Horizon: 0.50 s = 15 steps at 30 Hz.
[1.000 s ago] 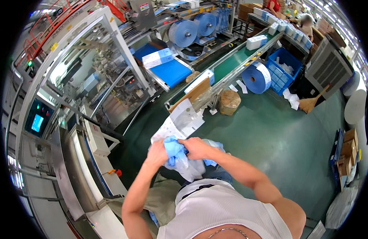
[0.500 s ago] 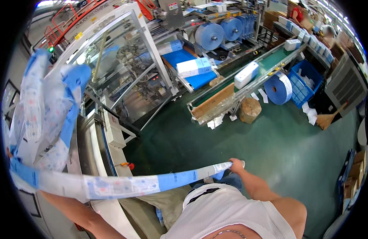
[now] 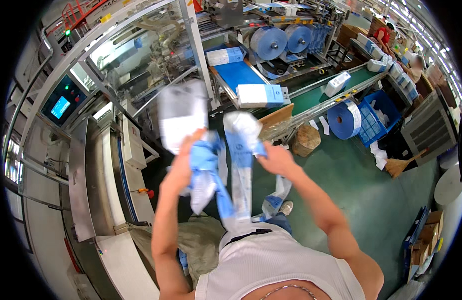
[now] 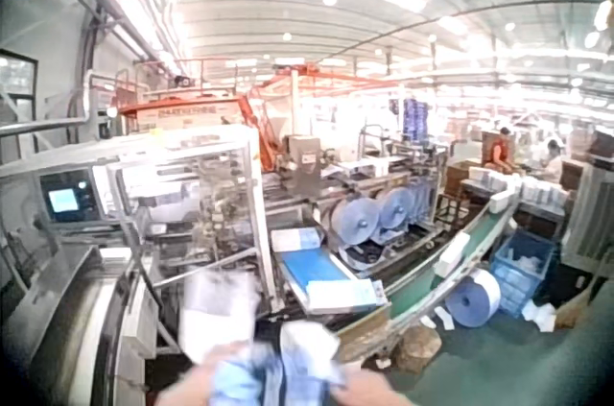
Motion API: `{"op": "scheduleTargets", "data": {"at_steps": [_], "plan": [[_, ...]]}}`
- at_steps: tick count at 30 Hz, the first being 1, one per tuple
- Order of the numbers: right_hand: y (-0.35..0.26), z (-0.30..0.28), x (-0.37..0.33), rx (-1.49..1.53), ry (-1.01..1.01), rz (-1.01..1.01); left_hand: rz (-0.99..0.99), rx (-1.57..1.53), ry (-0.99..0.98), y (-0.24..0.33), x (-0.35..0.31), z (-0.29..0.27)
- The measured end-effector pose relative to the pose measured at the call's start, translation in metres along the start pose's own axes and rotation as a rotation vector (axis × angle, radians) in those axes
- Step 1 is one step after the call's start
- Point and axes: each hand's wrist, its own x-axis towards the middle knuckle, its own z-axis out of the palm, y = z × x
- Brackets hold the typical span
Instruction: The person gathers discarded plastic and paper material from the floor and machine area by hand, places them into a large sack, and then moves more paper scraps into a blue bin.
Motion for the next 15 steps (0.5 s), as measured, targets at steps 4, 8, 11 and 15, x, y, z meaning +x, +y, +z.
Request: {"op": "scheduleTargets", "data": {"at_steps": [4, 8, 11, 15], "plan": [[-0.038, 0.045, 0.005, 0.271, -0.033, -0.615, 0.161, -0.183, -0.072, 0.001, 0.0, 0.107], [-0.054, 0.049, -0.012, 0.481, -0.053, -0.614, -0.007, -0.178, -0.167, -0.005, -0.03, 0.105], [-0.05, 0.047, -0.022, 0.515, -0.077, -0.405, -0.48, -0.217, -0.005, -0.016, -0.04, 0.082], [-0.013, 0.099, -0.032, 0.492, -0.103, -0.217, -0.021, 0.213, 0.427, -0.034, -0.049, -0.038]]}}
